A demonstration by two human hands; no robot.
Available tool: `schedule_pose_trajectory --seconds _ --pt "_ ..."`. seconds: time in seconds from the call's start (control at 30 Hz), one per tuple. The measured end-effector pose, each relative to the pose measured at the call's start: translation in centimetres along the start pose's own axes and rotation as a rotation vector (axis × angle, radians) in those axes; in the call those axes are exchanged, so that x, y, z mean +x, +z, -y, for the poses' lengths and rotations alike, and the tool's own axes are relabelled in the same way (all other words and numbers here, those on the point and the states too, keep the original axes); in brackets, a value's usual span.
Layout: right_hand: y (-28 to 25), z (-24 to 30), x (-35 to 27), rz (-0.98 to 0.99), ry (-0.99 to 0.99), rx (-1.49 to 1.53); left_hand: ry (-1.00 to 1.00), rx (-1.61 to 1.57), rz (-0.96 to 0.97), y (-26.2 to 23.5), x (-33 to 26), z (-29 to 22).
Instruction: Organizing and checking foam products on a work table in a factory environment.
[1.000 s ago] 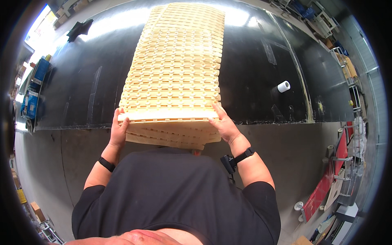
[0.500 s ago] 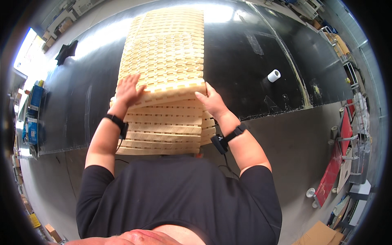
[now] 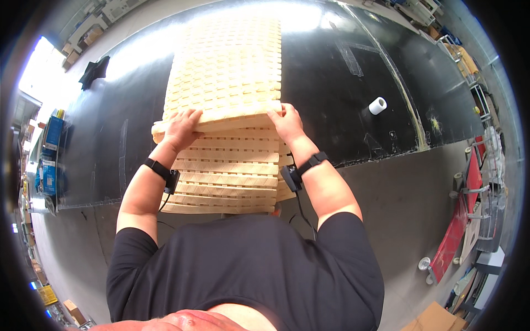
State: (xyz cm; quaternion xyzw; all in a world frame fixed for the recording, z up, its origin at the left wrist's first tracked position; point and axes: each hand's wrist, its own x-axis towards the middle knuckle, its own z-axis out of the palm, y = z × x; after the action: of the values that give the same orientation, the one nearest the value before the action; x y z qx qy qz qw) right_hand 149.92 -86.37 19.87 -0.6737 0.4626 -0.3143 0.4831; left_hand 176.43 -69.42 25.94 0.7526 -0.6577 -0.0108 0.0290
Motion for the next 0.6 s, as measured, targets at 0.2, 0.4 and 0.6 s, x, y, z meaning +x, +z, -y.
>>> schedule_pose_trajectory --seconds 0.2,0.4,0.6 --pt "-5.7 0.2 -8.8 0.379 0.337 -0.259 0.150 -0.258 0.467 -2.9 -8.2 -3.5" --pt "-3.3 -0.5 -6.2 0.294 0.319 -0.221 0.195 0.035 0.008 -1.6 -9.6 -4.4" --pt "-2.9 0.1 -3.7 0.125 0.007 0.143 0.075 0.041 -0.115 1.9 -8.0 -5.2"
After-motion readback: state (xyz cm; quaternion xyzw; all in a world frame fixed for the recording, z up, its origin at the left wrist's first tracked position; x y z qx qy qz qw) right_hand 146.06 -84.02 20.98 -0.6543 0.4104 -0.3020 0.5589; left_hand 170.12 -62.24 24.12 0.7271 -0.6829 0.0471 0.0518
